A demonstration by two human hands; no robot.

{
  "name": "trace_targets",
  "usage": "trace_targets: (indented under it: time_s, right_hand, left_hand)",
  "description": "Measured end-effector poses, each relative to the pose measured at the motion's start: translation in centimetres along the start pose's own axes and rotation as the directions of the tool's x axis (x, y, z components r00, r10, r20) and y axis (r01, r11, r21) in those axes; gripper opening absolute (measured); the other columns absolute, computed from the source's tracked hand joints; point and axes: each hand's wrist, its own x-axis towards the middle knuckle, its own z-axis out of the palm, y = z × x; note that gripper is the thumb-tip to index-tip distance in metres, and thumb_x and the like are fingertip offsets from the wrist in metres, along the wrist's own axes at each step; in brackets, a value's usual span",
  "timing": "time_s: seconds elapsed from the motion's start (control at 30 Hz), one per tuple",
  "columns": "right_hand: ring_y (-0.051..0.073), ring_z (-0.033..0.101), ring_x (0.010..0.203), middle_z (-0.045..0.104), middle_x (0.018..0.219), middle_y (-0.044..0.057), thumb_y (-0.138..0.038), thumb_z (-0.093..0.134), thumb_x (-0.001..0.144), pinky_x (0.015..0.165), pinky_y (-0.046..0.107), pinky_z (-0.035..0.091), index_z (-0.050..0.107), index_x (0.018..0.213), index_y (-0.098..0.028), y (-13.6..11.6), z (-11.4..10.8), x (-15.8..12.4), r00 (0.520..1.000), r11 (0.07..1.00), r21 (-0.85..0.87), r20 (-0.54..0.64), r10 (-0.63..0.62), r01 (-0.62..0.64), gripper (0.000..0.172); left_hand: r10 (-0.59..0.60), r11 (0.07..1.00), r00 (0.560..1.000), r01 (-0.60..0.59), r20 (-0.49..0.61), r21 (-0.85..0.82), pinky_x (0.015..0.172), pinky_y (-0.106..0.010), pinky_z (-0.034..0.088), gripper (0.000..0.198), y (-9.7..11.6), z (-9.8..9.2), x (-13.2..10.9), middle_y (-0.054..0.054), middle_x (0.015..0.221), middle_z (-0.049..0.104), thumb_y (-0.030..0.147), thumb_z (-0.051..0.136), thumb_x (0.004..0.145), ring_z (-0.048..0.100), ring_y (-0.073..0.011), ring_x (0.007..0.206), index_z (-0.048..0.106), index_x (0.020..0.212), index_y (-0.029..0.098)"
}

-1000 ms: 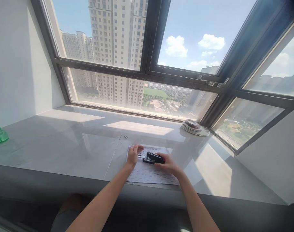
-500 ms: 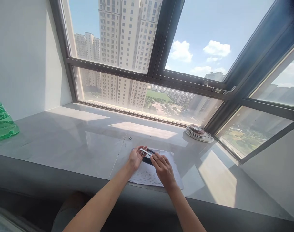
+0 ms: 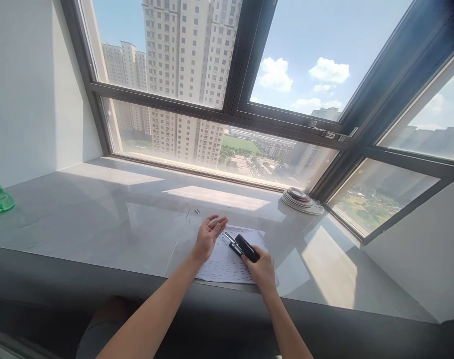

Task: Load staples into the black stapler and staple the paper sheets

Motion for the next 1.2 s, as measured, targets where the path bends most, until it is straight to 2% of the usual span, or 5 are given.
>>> trace_targets:
  time_s: [0.17,0.3,0.57,0.8,1.2]
  right_hand:
    - [0.037,0.058,0.122,0.068,0.128,0.011,-0.048,0.067,0.091,0.099,0.053,0.051,0.067,0.131,-0.031,-4.6,-1.2,0.9,0.945,0.954,-0.078,-0.133,-0.299,0.291,0.044]
    - [0.028,0.062,0.113,0.067,0.128,0.005,-0.027,0.057,0.099,0.093,0.044,0.055,0.065,0.133,-0.039,-7.8,-1.0,2.8,0.81,0.815,-0.002,0.109,-0.577,0.58,0.037]
    - [0.024,0.066,0.1,0.073,0.109,0.006,-0.025,0.055,0.099,0.085,0.039,0.055,0.073,0.119,-0.03,-8.1,-0.5,3.8,0.751,0.77,0.075,0.179,-0.636,0.634,0.027]
    - [0.024,0.063,0.083,0.072,0.1,0.009,-0.051,0.071,0.079,0.082,0.041,0.052,0.078,0.101,-0.023,1.7,-4.1,11.2,0.948,0.986,-0.07,-0.272,-0.165,0.151,0.037]
    - [0.025,0.06,0.091,0.066,0.101,0.011,-0.051,0.075,0.068,0.082,0.038,0.05,0.07,0.12,-0.018,11.8,-4.4,16.1,0.972,0.984,-0.114,-0.209,0.109,-0.135,0.061]
  left_hand:
    - [-0.067,0.981,0.993,0.047,0.099,0.186,0.097,-0.05,0.057,0.05,0.7,0.8,-1.1,-0.016,0.103,0.079,0.041,0.083,0.081,0.076,-0.0304,0.099,0.062,0.119,0.016]
    - [-0.067,0.979,0.981,0.03,0.18,0.201,0.083,-0.042,0.06,0.049,0.9,1.0,-1.5,-0.009,0.082,0.079,0.042,0.085,0.077,0.077,-0.0277,0.082,0.061,0.111,0.016]
    - [-0.108,0.979,0.968,0.065,0.225,0.192,0.086,-0.039,0.056,0.046,1.1,1.4,-1.6,-0.006,0.079,0.078,0.04,0.086,0.076,0.076,-0.026,0.083,0.058,0.106,0.019]
    - [-0.111,0.975,0.981,0.076,0.161,0.208,0.086,-0.04,0.057,0.049,1.2,1.2,-1.6,-0.013,0.101,0.077,0.052,0.074,0.085,0.075,-0.0251,0.086,0.053,0.115,0.02]
    - [0.103,0.944,0.993,-0.079,-0.056,0.32,0.053,-0.025,0.05,0.026,1.3,0.3,-1.1,-0.001,0.075,0.059,0.048,0.057,0.094,0.053,-0.0133,0.059,0.06,0.098,0.022]
